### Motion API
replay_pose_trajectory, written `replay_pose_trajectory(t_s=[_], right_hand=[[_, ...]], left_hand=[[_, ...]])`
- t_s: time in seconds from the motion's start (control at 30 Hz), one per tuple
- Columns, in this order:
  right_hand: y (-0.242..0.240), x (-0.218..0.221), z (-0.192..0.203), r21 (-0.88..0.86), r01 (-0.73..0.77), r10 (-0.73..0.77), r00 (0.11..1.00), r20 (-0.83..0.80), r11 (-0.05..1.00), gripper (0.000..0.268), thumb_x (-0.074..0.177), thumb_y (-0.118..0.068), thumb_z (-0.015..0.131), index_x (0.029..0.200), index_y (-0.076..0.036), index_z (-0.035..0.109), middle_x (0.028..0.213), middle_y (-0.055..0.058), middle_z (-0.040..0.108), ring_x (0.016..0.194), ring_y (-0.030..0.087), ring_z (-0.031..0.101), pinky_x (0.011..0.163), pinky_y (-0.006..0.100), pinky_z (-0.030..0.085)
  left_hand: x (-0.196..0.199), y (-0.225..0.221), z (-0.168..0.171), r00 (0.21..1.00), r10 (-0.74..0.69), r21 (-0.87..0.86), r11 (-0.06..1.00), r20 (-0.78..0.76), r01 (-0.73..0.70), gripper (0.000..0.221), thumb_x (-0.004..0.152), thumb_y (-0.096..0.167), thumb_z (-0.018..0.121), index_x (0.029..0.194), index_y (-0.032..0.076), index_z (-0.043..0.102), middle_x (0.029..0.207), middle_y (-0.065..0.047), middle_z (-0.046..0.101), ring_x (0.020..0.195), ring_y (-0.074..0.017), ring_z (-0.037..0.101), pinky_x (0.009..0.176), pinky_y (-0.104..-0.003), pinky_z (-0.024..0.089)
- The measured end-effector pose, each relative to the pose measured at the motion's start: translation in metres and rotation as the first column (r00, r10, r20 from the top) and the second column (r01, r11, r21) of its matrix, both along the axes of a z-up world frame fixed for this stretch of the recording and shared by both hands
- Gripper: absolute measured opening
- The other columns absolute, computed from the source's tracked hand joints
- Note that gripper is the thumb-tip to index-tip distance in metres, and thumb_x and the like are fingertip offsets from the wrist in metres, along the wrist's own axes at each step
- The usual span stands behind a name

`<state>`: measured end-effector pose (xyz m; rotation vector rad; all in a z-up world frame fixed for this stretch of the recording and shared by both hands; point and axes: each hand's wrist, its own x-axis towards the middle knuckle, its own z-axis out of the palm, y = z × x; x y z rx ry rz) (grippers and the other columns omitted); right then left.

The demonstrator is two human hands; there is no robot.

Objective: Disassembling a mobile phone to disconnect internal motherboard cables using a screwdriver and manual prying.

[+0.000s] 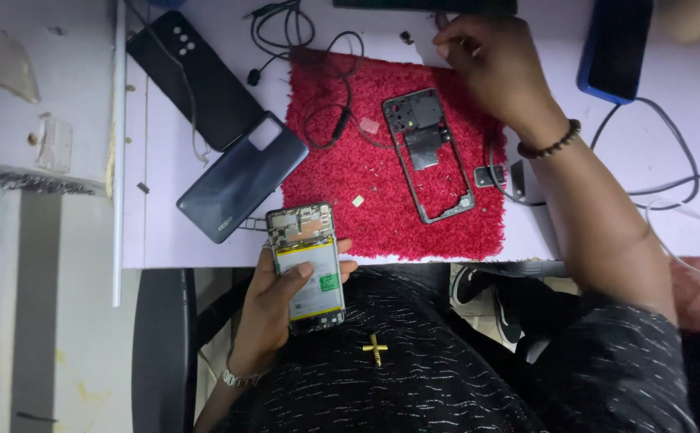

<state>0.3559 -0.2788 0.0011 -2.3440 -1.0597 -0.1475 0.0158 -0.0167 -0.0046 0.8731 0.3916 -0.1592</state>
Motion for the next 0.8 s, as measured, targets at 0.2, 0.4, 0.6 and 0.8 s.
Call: replay_pose_trajectory(t_s=[0.2, 0.4, 0.6, 0.8], right_hand=[[0.037, 0.029, -0.029, -0.186, -0.062, 0.091, 0.984, 0.155, 0.981, 0.032, 0.114, -0.016, 0.074, 0.142, 0.0, 0.076, 0.101, 0.022, 0.079, 0.089, 0.044, 0.073, 0.079, 0.052, 0.052], [0.027, 0.073, -0.05, -0.669, 0.034, 0.234, 0.922, 0.307, 0.743, 0.031, 0.108, -0.03, 0.079, 0.085, -0.012, 0.067, 0.082, 0.009, 0.07, 0.07, 0.026, 0.062, 0.061, 0.041, 0.046], [0.051, 0.011, 0.024, -0.29, -0.022, 0.035, 0.999, 0.04, 0.957, 0.009, 0.105, -0.001, 0.076, 0.098, -0.004, 0.071, 0.09, 0.011, 0.07, 0.081, 0.026, 0.061, 0.072, 0.044, 0.041], [0.091, -0.095, 0.088, 0.036, -0.281, 0.283, 0.949, -0.141, 0.959, 0.006, 0.12, 0.011, 0.081, 0.121, 0.006, 0.078, 0.113, 0.017, 0.076, 0.103, 0.025, 0.07, 0.09, 0.036, 0.052]], left_hand=[[0.004, -0.006, 0.013, 0.993, 0.054, -0.176, 0.984, 0.105, -0.035, 0.064, 0.099, 0.007, 0.062, 0.157, 0.002, 0.034, 0.145, -0.039, 0.06, 0.135, -0.0526, 0.064, 0.112, -0.067, 0.056], [0.021, -0.005, 0.003, 0.965, -0.055, -0.104, 0.991, 0.255, 0.084, 0.06, 0.102, 0.018, 0.061, 0.154, 0.001, 0.035, 0.147, -0.037, 0.061, 0.125, -0.0509, 0.07, 0.109, -0.057, 0.06], [0.03, 0.002, 0.016, 0.952, -0.199, -0.026, 0.977, 0.233, 0.21, 0.048, 0.108, 0.02, 0.051, 0.149, 0.005, 0.032, 0.15, -0.028, 0.064, 0.129, -0.0398, 0.072, 0.102, -0.045, 0.064], [0.039, 0.001, -0.003, 0.943, -0.193, -0.021, 0.978, 0.269, 0.206, 0.043, 0.109, 0.019, 0.05, 0.146, 0.005, 0.033, 0.152, -0.029, 0.062, 0.129, -0.04, 0.072, 0.104, -0.045, 0.063]])
